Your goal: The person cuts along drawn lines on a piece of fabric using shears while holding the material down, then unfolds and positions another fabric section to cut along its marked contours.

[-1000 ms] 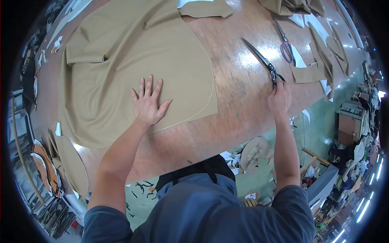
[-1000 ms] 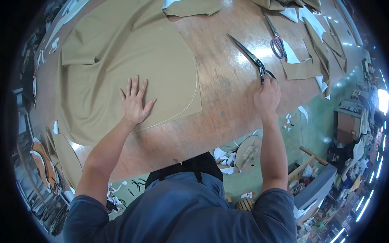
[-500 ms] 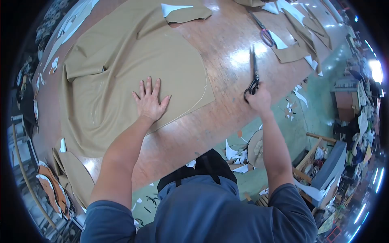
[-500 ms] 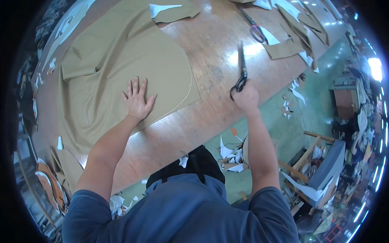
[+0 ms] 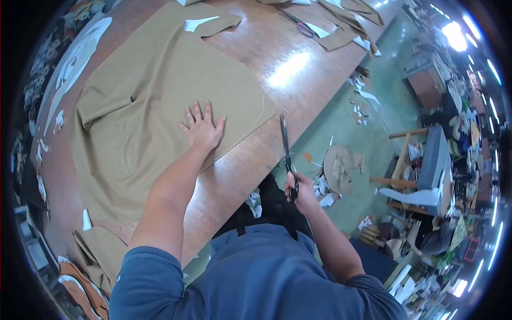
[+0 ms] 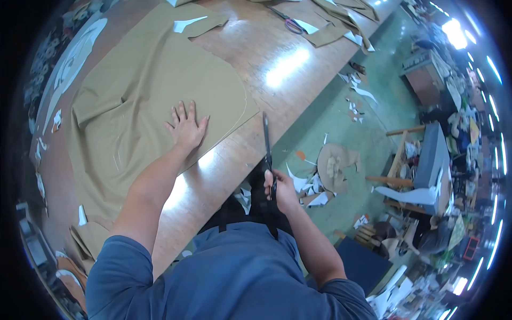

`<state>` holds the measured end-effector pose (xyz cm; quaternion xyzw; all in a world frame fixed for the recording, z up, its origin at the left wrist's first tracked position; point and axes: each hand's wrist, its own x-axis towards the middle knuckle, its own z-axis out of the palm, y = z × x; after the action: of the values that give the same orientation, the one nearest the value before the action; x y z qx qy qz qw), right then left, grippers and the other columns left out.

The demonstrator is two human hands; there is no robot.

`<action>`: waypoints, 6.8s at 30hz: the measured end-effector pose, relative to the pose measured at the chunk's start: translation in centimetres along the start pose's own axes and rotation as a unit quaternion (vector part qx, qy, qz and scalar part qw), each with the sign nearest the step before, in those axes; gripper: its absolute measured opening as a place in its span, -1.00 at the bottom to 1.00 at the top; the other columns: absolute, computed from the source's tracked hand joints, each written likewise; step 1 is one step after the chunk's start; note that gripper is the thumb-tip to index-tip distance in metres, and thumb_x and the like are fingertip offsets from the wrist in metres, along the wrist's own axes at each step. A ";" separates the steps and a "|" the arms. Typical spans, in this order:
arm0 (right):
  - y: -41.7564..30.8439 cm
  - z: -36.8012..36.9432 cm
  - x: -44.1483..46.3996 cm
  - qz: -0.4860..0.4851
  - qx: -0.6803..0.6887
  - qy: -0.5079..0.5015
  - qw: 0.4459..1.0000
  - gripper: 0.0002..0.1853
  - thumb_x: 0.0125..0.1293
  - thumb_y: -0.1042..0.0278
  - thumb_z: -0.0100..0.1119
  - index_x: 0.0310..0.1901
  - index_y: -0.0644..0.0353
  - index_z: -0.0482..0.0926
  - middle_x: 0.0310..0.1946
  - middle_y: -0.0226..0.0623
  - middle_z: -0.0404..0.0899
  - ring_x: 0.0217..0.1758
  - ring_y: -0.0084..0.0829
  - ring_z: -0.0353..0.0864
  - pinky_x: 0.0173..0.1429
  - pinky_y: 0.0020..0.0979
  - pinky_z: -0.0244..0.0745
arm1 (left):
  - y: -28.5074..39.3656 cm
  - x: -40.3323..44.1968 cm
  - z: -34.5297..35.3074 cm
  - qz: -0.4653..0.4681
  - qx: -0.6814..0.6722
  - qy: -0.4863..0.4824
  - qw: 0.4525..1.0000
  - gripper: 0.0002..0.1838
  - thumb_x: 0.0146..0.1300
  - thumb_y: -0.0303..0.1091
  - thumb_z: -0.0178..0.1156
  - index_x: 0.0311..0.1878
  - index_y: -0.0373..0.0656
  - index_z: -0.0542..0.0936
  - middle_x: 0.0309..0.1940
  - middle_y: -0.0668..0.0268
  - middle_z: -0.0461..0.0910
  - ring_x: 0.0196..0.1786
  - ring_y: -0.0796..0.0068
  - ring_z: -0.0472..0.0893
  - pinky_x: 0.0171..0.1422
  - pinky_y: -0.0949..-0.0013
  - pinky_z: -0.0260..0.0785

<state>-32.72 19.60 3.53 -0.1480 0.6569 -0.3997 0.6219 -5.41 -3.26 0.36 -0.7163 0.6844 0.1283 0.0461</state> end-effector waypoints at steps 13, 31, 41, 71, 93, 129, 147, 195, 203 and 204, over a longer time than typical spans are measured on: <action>4.9 6.7 -6.4 0.029 0.047 -0.029 0.998 -0.50 0.62 -0.12 0.26 0.16 0.23 0.57 -0.35 -0.44 0.59 -0.38 -0.58 0.60 -0.36 -0.43 0.53 | -1.0 0.3 2.8 0.189 -0.008 0.057 0.980 -0.26 0.59 0.24 0.02 0.71 0.18 0.30 0.79 0.12 0.05 0.82 -0.07 -0.03 0.73 -0.62 -0.23; 4.2 11.4 -2.6 0.011 0.071 0.040 0.997 -0.37 0.56 -0.02 0.37 0.37 0.37 0.50 -0.37 -0.50 0.55 -0.41 -0.65 0.55 -0.37 -0.50 0.50 | -1.2 0.8 2.9 0.194 0.029 0.053 0.979 -0.27 0.61 0.26 -0.04 0.73 0.23 0.27 0.79 0.17 0.05 0.82 -0.03 -0.02 0.73 -0.58 -0.21; 4.3 11.6 -1.8 -0.014 0.076 0.044 0.996 -0.33 0.52 0.02 0.44 0.35 0.45 0.50 -0.46 -0.53 0.49 -0.53 -0.69 0.41 -0.48 -0.53 0.34 | -1.3 0.9 2.8 0.192 0.036 0.047 0.980 -0.25 0.60 0.28 -0.05 0.74 0.23 0.26 0.80 0.20 0.02 0.83 -0.01 -0.05 0.74 -0.57 -0.22; 0.5 11.3 1.6 -0.026 0.045 0.086 0.995 -0.30 0.46 -0.03 0.51 0.25 0.51 0.53 -0.52 -0.54 0.46 -0.60 -0.68 0.40 -0.55 -0.50 0.30 | -1.3 0.8 2.4 0.196 0.031 0.035 0.980 -0.24 0.61 0.28 -0.06 0.75 0.24 0.23 0.80 0.18 0.02 0.83 -0.04 -0.05 0.73 -0.59 -0.19; 1.1 9.9 1.8 -0.026 0.049 0.090 0.994 -0.25 0.38 -0.01 0.59 0.27 0.55 0.56 -0.55 -0.55 0.47 -0.64 -0.70 0.37 -0.62 -0.53 0.23 | -1.4 0.8 2.4 0.197 0.024 0.041 0.979 -0.24 0.59 0.26 -0.02 0.75 0.22 0.24 0.80 0.17 0.03 0.83 -0.02 -0.04 0.72 -0.59 -0.16; -1.1 9.1 4.1 -0.023 -0.014 0.079 0.997 -0.35 0.42 -0.09 0.52 0.21 0.35 0.57 -0.51 -0.59 0.42 -0.60 -0.69 0.36 -0.57 -0.53 0.24 | -1.3 0.8 2.5 0.197 0.023 0.046 0.979 -0.25 0.59 0.27 0.00 0.74 0.25 0.25 0.79 0.18 0.05 0.82 -0.04 -0.03 0.72 -0.59 -0.16; -1.1 8.1 3.9 -0.025 0.005 0.068 0.997 -0.24 0.35 -0.04 0.60 0.26 0.52 0.55 -0.54 -0.56 0.44 -0.62 -0.69 0.36 -0.60 -0.52 0.21 | -1.2 0.7 1.8 0.189 0.023 0.024 0.981 -0.24 0.60 0.30 -0.04 0.75 0.25 0.23 0.80 0.19 0.02 0.83 -0.01 -0.05 0.74 -0.57 -0.19; -3.3 6.0 4.3 -0.011 -0.064 0.059 0.996 -0.29 0.34 -0.02 0.61 0.19 0.50 0.59 -0.55 -0.51 0.49 -0.63 -0.69 0.38 -0.60 -0.53 0.22 | -1.3 0.6 1.9 0.193 0.018 0.035 0.980 -0.24 0.60 0.30 -0.04 0.74 0.24 0.25 0.79 0.18 0.06 0.82 -0.01 -0.01 0.74 -0.56 -0.20; -3.4 5.6 4.3 -0.002 -0.085 0.052 0.995 -0.32 0.33 -0.09 0.59 0.16 0.38 0.59 -0.54 -0.59 0.39 -0.61 -0.70 0.34 -0.56 -0.55 0.21 | -1.3 0.7 1.8 0.190 0.027 0.031 0.981 -0.24 0.60 0.30 -0.06 0.75 0.25 0.24 0.80 0.20 0.05 0.82 0.00 -0.02 0.76 -0.54 -0.19; -3.4 5.5 4.3 0.000 -0.087 0.051 0.995 -0.32 0.34 -0.09 0.59 0.17 0.37 0.59 -0.54 -0.59 0.39 -0.61 -0.70 0.34 -0.56 -0.55 0.21 | -1.3 0.7 1.7 0.190 0.028 0.028 0.981 -0.24 0.60 0.30 -0.06 0.75 0.25 0.23 0.80 0.20 0.05 0.82 0.00 -0.03 0.76 -0.54 -0.19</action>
<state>-29.40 12.53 3.47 -0.1810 0.7199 -0.3481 0.5726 -4.31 -3.42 -1.62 -0.5750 0.8123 0.0951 0.0214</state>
